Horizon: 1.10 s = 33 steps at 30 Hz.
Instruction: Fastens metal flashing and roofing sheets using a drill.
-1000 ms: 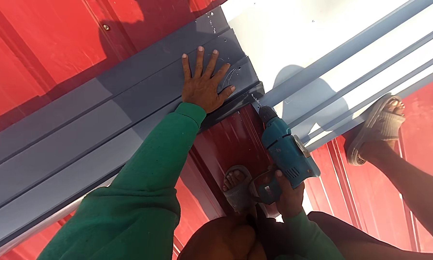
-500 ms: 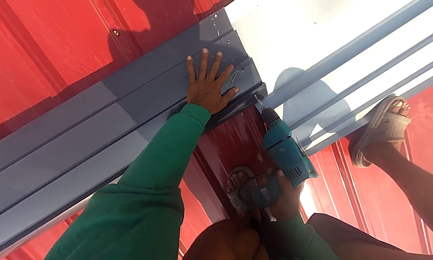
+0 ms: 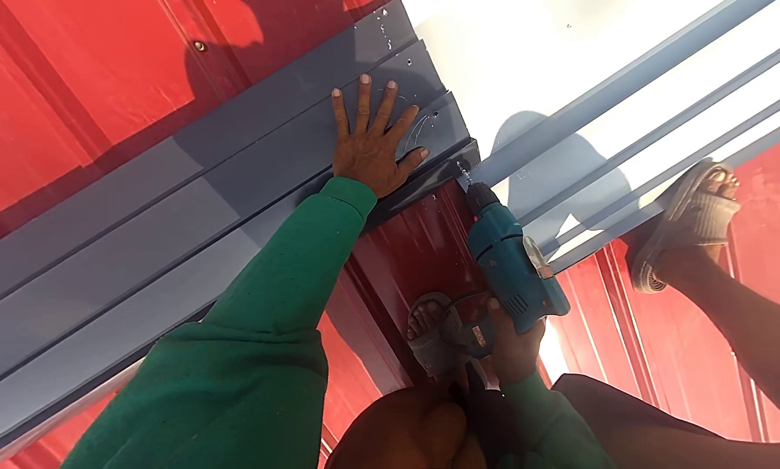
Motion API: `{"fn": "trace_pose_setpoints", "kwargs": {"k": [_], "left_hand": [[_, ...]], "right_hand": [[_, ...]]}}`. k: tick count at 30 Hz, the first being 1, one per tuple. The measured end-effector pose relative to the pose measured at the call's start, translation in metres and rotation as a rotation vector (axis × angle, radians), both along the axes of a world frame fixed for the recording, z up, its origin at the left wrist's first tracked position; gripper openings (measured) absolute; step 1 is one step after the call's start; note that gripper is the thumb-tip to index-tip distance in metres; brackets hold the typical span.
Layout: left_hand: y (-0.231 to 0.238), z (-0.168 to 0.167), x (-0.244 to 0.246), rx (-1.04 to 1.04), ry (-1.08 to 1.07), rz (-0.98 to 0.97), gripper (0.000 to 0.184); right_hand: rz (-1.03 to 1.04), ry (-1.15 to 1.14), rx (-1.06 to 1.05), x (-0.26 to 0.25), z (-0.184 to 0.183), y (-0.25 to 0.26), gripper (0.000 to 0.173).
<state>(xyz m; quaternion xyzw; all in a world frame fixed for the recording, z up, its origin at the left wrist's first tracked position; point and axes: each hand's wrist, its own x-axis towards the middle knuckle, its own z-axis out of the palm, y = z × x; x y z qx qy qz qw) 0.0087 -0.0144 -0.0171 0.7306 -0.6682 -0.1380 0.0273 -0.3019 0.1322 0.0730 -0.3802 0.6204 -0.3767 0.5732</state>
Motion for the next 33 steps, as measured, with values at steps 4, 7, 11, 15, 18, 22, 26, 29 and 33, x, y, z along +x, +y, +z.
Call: {"fn": "trace_pose_setpoints", "kwargs": {"k": [4,7,11,15,18,22,26,29,33], "left_hand": [[-0.001,0.001,0.001,0.013,0.004,-0.004,0.079],[-0.001,0.001,0.000,0.008,0.000,0.001,0.079],[-0.001,0.001,0.001,0.023,0.003,0.005,0.080],[-0.002,-0.003,0.002,0.028,0.023,0.011,0.080],[-0.005,-0.004,0.006,0.057,0.040,0.008,0.080],[-0.005,-0.006,0.006,0.058,0.054,0.002,0.080],[-0.006,-0.005,0.005,0.047,0.048,-0.001,0.081],[-0.005,-0.007,0.004,0.018,0.026,-0.006,0.082],[-0.003,-0.009,0.001,-0.059,-0.001,0.000,0.083]], "right_hand": [[-0.023,0.026,-0.049,0.009,0.000,0.005,0.040],[0.086,0.184,-0.178,0.008,0.001,0.006,0.041],[0.297,0.455,-0.306,-0.006,0.001,0.000,0.076],[0.414,0.594,-0.382,-0.016,0.002,-0.002,0.084],[0.434,0.633,-0.394,-0.030,0.015,0.006,0.082],[0.506,0.712,-0.460,-0.047,0.030,0.002,0.081],[0.570,0.807,-0.505,-0.044,0.017,-0.011,0.081],[0.570,0.817,-0.522,-0.044,0.010,-0.011,0.083],[0.536,0.727,-0.486,-0.043,0.007,-0.010,0.083]]}}
